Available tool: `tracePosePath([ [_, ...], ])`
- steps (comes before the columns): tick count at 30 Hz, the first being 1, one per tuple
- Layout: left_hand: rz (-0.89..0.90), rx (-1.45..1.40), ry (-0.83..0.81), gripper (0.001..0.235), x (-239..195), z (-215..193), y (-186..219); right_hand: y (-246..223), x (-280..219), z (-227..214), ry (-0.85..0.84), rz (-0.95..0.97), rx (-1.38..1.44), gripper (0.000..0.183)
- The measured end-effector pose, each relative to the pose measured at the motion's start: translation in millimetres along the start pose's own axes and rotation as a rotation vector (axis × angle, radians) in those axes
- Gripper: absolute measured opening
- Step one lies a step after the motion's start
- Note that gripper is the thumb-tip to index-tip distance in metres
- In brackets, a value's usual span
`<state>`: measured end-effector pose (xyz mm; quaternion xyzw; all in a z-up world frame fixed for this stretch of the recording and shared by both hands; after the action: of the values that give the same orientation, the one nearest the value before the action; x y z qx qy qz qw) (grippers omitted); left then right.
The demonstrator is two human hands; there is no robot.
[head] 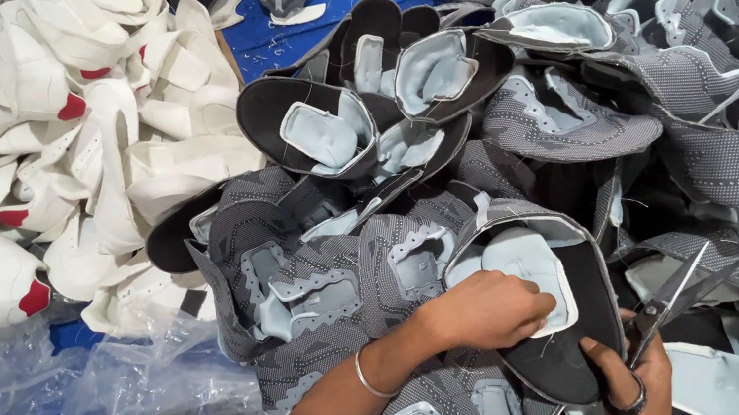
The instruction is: Trimming excess material and loose threads from shoe uppers using scissors.
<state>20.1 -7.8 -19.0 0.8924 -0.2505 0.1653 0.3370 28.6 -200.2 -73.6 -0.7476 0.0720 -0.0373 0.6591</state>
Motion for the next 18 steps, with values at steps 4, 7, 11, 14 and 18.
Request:
tracePosePath([
  [4, -0.013, 0.028, 0.026, 0.014, 2, -6, 2, -2, -1, 0, 0.003, -0.004, -0.002, 0.041],
  [7, -0.015, 0.023, 0.042, 0.013, 2, -7, 1, 1, 0, -1, 0.01, -0.006, -0.011, 0.041],
  [11, -0.009, 0.017, 0.046, 0.014, 2, -7, 1, 1, 1, -1, 0.01, -0.017, -0.032, 0.042],
  [14, -0.016, 0.011, 0.038, 0.013, 2, -9, 2, -5, -1, 1, 0.018, 0.011, -0.048, 0.044],
  [18, -0.02, 0.009, 0.036, 0.011, 1, -6, -1, -1, -1, 0, 0.023, 0.029, -0.053, 0.046],
])
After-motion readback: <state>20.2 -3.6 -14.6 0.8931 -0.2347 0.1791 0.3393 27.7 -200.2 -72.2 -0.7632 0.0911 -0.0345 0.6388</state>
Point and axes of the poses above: each hand's wrist, its own x-axis towards the middle knuckle, its own z-axis out of the palm, y = z × x, the point moved 7 cm from there along x, towards the middle knuckle, and after that the axes turned 14 degrees about y, right-handed, at the moved point
